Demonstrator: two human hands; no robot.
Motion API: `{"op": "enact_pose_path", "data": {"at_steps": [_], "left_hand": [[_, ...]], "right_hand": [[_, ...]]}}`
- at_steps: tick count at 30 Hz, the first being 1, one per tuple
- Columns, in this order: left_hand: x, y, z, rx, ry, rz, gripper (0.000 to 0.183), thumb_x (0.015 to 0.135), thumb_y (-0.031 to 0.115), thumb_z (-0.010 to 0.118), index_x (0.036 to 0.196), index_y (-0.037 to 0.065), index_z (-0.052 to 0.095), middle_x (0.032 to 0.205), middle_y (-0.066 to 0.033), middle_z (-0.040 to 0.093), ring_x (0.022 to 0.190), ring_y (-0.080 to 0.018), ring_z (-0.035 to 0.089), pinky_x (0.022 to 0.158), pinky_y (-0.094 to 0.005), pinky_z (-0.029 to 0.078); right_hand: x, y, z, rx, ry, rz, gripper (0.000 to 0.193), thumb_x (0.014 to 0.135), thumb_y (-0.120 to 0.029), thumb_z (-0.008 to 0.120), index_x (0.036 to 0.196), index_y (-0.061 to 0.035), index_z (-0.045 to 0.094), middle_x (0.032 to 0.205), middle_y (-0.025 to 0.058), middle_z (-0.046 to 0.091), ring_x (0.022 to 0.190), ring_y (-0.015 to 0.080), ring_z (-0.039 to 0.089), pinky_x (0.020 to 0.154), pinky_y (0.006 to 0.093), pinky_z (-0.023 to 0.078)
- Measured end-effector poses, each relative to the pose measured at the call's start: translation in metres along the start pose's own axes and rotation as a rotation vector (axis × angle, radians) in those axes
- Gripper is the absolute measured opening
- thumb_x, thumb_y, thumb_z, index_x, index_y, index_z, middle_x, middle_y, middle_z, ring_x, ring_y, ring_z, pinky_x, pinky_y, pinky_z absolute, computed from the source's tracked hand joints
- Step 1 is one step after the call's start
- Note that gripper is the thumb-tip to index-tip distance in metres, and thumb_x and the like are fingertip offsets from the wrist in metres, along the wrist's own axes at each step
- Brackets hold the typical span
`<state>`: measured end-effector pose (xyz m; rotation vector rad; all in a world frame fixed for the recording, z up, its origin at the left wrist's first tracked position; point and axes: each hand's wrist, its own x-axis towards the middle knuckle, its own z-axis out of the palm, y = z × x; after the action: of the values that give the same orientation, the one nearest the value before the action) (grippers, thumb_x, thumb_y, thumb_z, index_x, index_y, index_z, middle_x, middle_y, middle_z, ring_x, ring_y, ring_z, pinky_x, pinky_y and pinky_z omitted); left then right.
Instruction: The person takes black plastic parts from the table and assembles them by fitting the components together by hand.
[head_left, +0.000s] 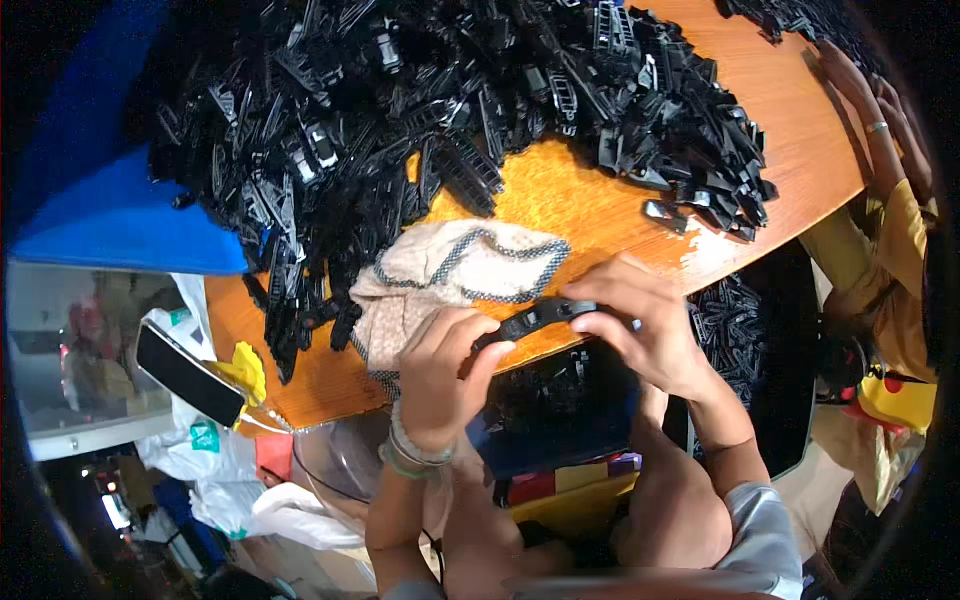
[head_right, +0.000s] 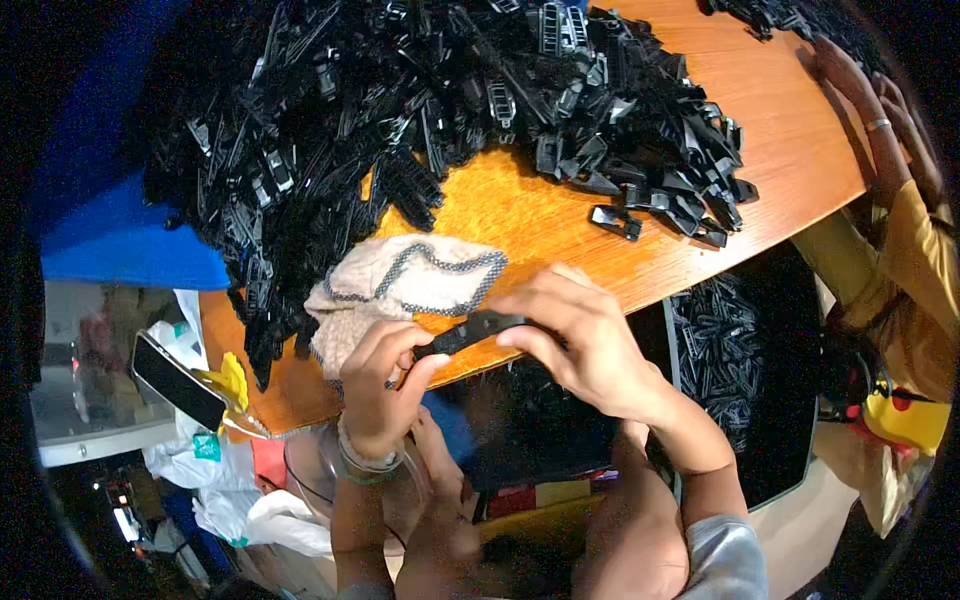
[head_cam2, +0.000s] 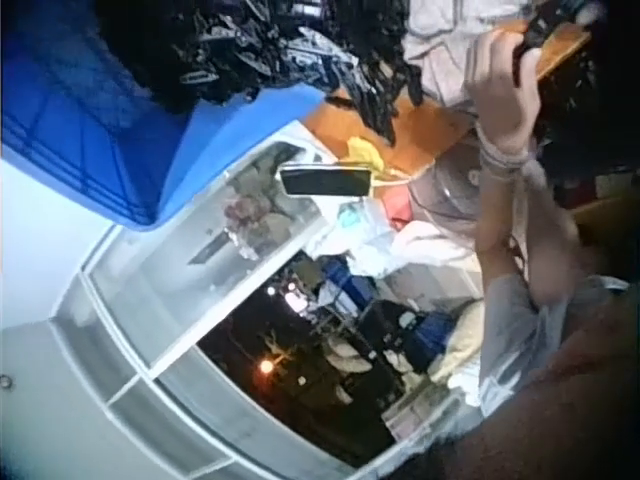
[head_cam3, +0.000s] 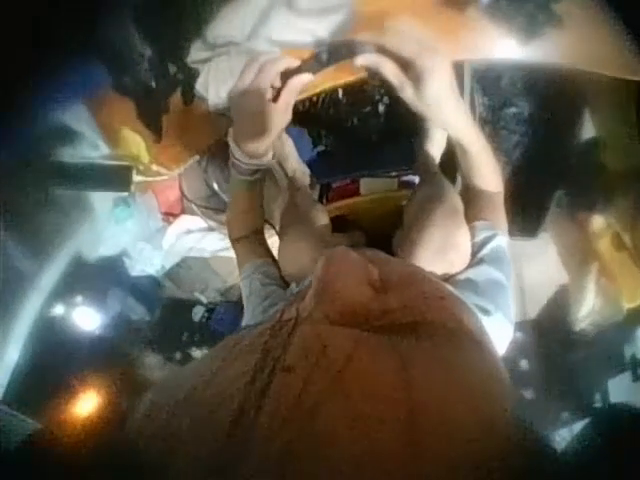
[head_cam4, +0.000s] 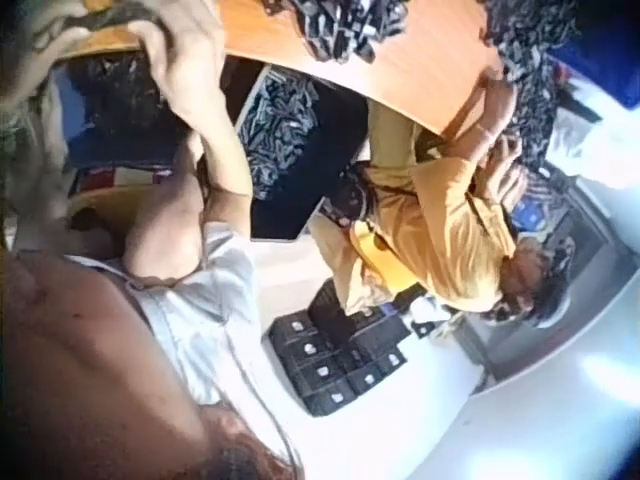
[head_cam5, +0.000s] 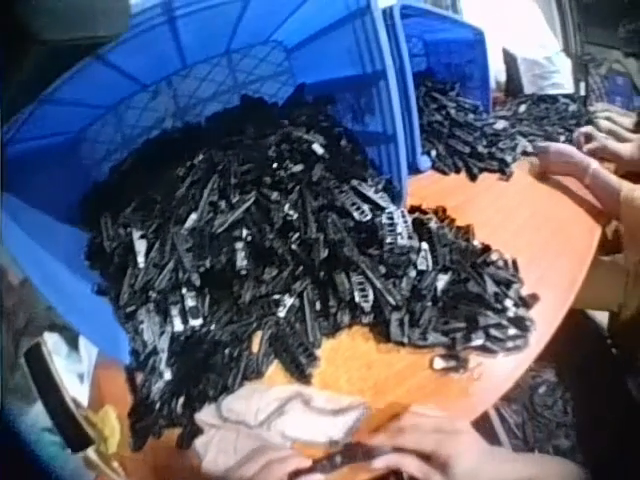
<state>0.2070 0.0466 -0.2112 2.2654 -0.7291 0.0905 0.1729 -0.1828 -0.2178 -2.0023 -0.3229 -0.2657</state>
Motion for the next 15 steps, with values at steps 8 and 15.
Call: {"op": "enact_pose_path", "data": {"at_steps": [8,15], "left_hand": [[0.005,-0.002,-0.006,-0.09,0.002,0.018,0.02,0.068,0.002,0.078,0.085,-0.001,0.067,0.081,-0.0106,0.062,0.075,-0.026,0.061,0.066,-0.0337,0.049],[0.005,-0.004,0.0,-0.08,0.057,0.116,0.021,0.068,0.002,0.079,0.084,-0.003,0.067,0.081,-0.0087,0.062,0.07,-0.0226,0.058,0.062,-0.0317,0.047]], "right_hand": [[0.02,0.005,0.001,-0.059,-0.09,-0.088,0.018,0.077,-0.012,0.073,0.093,-0.0023,0.073,0.088,0.0062,0.061,0.088,0.0248,0.054,0.08,0.0362,0.039],[0.015,0.0,0.017,-0.143,-0.08,-0.133,0.015,0.078,-0.014,0.072,0.091,-0.006,0.074,0.092,0.0037,0.058,0.09,0.0226,0.052,0.079,0.0339,0.035]]}}
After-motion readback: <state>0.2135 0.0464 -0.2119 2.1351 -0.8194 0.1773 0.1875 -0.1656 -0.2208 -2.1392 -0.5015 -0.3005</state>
